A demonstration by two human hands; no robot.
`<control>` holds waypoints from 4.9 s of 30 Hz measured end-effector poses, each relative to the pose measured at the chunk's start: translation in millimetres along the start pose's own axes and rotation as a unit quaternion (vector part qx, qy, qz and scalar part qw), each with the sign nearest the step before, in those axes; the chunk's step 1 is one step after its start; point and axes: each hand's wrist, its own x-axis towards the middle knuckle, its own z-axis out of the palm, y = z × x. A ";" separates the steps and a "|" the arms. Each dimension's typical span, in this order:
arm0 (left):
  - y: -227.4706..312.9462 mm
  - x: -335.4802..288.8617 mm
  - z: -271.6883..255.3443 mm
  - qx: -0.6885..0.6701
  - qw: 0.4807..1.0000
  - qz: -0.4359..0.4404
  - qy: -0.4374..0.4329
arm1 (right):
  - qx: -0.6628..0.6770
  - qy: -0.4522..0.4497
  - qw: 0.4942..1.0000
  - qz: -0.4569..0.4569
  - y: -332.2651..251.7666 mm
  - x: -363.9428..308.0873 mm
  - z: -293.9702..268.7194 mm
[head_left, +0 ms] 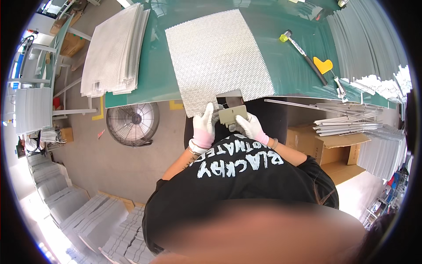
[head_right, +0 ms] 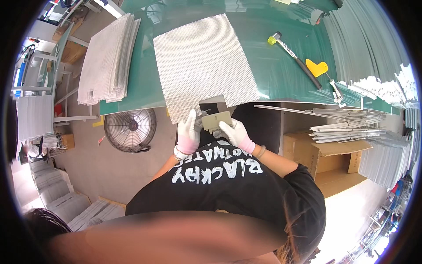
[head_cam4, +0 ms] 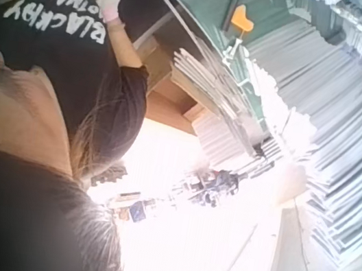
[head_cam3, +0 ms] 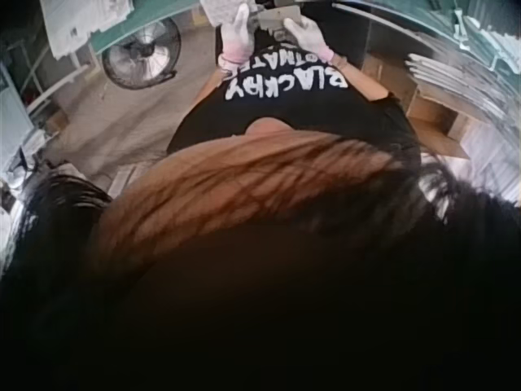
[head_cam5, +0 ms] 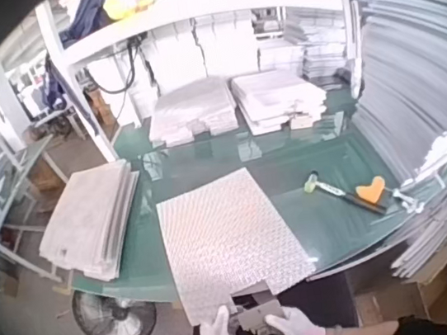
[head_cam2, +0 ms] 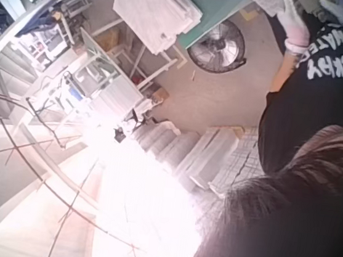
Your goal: Assembling and securing metal mesh filters using a rubber mallet and electric screwdriver.
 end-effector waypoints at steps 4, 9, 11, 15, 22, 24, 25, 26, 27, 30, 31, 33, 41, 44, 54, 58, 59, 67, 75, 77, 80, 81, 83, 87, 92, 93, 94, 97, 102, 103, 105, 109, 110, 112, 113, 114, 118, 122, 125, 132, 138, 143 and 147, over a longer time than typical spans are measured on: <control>-13.0 1.7 -10.5 -0.072 0.995 0.003 -0.065 | 0.125 -0.008 0.992 -0.004 -10.2 1.2 10.5; -0.9 -9.1 -5.2 0.099 0.993 0.033 -0.056 | 0.025 0.001 0.999 -0.022 -2.8 10.6 -0.1; -4.3 -10.5 -0.7 0.043 0.998 -0.007 -0.037 | 0.003 0.001 0.999 -0.034 -7.0 10.1 4.0; -12.4 -5.6 -3.9 0.053 0.987 -0.102 -0.110 | -0.116 0.030 0.991 -0.055 -11.1 10.9 11.8; 3.0 -0.4 -4.7 0.051 0.975 -0.173 -0.132 | -0.090 0.201 0.972 -0.084 -32.3 6.6 13.6; 2.7 -1.4 -0.6 -0.043 0.977 -0.162 -0.130 | -0.103 0.199 0.972 -0.067 -31.6 8.1 11.4; 0.6 -1.5 0.3 -0.043 0.977 -0.163 -0.131 | -0.102 0.200 0.972 -0.067 -28.0 10.1 9.8; -2.7 -2.2 0.1 -0.068 0.975 -0.176 -0.120 | -0.101 0.216 0.968 -0.080 -24.8 12.4 10.0; -5.0 -2.8 0.4 -0.094 0.972 -0.188 -0.109 | -0.100 0.230 0.964 -0.092 -23.0 13.9 10.2; -7.8 -1.8 -3.7 -0.056 0.974 -0.188 -0.116 | -0.113 0.238 0.959 -0.102 -28.0 12.2 15.7; -6.3 -1.3 -4.1 -0.005 0.976 -0.178 -0.126 | -0.111 0.239 0.959 -0.108 -28.4 12.2 16.4; -2.8 -0.7 -2.4 -0.005 0.977 -0.175 -0.118 | -0.106 0.238 0.958 -0.117 -23.0 14.9 15.4; -5.4 2.9 2.4 -0.084 0.974 -0.182 -0.109 | -0.167 0.249 0.946 -0.126 -21.5 17.5 15.4; -7.6 2.3 4.7 -0.198 0.947 -0.214 -0.135 | -0.090 0.231 0.953 -0.172 -21.3 17.3 17.4; 148.7 38.3 22.6 0.295 0.746 -0.157 -0.576 | -0.248 -0.089 0.961 -0.085 -16.7 15.9 3.1; 142.1 117.6 56.6 0.628 0.568 0.401 -0.349 | -0.182 0.037 0.976 -0.112 -25.6 13.7 22.3; 127.2 126.1 55.6 0.628 0.569 0.401 -0.346 | -0.153 0.061 0.977 -0.137 -19.8 18.3 17.7; 69.4 72.0 104.0 0.714 0.528 0.320 -0.331 | -0.043 0.247 0.930 -0.267 -12.9 -2.3 -22.9; 68.0 69.7 99.6 0.727 0.540 0.301 -0.299 | -0.005 0.248 0.949 -0.194 -31.9 -5.3 -8.3; 68.0 67.6 101.0 0.731 0.538 0.293 -0.302 | -0.020 0.287 0.934 -0.212 -29.2 -3.8 -4.4; 66.8 63.8 102.0 0.726 0.542 0.296 -0.304 | -0.006 0.287 0.924 -0.252 -20.7 -0.5 -9.7; 66.6 62.2 103.7 0.731 0.540 0.294 -0.297 | -0.004 0.289 0.924 -0.251 -14.9 3.0 -15.1; 67.3 61.5 107.6 0.734 0.537 0.293 -0.294 | 0.031 0.257 0.930 -0.260 -14.2 9.0 -19.3; 66.5 80.4 105.5 0.747 0.504 0.304 -0.311 | -0.131 0.163 0.956 -0.208 -30.2 19.3 -24.5; 99.9 143.2 98.6 0.710 0.470 0.392 -0.348 | -0.481 -0.079 0.858 -0.160 -83.0 14.3 -12.2; 105.2 146.3 103.2 0.711 0.457 0.433 -0.312 | -0.580 0.028 0.814 -0.004 -98.8 2.3 -16.1; 109.8 132.7 113.4 0.665 0.492 0.470 -0.308 | -0.658 0.162 0.718 -0.160 -74.0 4.2 -52.2; 86.7 75.6 99.5 0.444 0.662 0.417 -0.437 | -0.707 0.319 0.625 -0.087 -79.1 -26.5 -120.2; -83.1 39.2 21.2 0.223 0.840 -0.183 -0.459 | -0.778 0.157 0.589 -0.152 -79.9 -23.5 -138.0; -99.6 33.2 21.4 0.182 0.894 -0.184 -0.367 | -0.777 0.113 0.604 -0.136 -83.6 -22.4 -101.6; -104.4 30.7 30.5 0.043 0.934 -0.099 -0.340 | -0.681 0.068 0.656 -0.318 -72.2 -28.8 -43.9; -22.8 30.3 35.5 -0.014 0.964 0.069 -0.257 | -0.304 0.051 0.936 -0.172 -28.9 -68.1 -23.6; 3.8 33.7 33.1 -0.079 0.958 0.135 -0.241 | 0.018 0.052 0.990 -0.126 -31.0 -63.7 -34.4; 54.6 41.6 9.6 -0.175 0.960 0.196 -0.099 | 0.411 0.005 0.874 -0.260 -26.4 -45.7 -99.8; 86.3 44.9 0.1 -0.205 0.942 0.243 -0.106 | 0.378 0.333 0.838 -0.211 -71.6 -67.7 -84.4; 115.5 50.5 -12.5 -0.174 0.928 0.289 -0.156 | 0.385 0.243 0.842 -0.290 -68.2 -84.5 -135.4; 164.8 41.9 -43.7 0.046 0.931 0.297 -0.208 | 0.298 0.360 0.727 -0.503 -190.1 -141.2 -110.9; 141.5 31.1 -29.3 0.091 0.946 0.218 -0.223 | 0.187 0.077 0.749 -0.630 -258.9 -190.5 -48.4; 113.5 27.1 -18.4 0.058 0.952 0.214 -0.211 | 0.174 -0.091 0.765 -0.613 -274.9 -149.0 16.6; 64.1 17.3 -24.9 0.022 0.981 0.179 -0.072 | 0.280 0.009 0.850 -0.447 -289.5 55.9 -6.8; 24.4 -8.5 5.2 0.243 0.916 0.291 -0.129 | -0.094 0.131 0.940 -0.300 -194.2 73.5 -54.1; -26.8 -7.4 87.8 -0.275 0.898 -0.304 -0.157 | -0.283 0.086 0.920 -0.258 -132.1 10.7 -30.6; -15.2 17.7 109.0 -0.255 0.935 -0.150 -0.196 | -0.357 0.176 0.830 -0.390 -106.1 -35.2 -6.4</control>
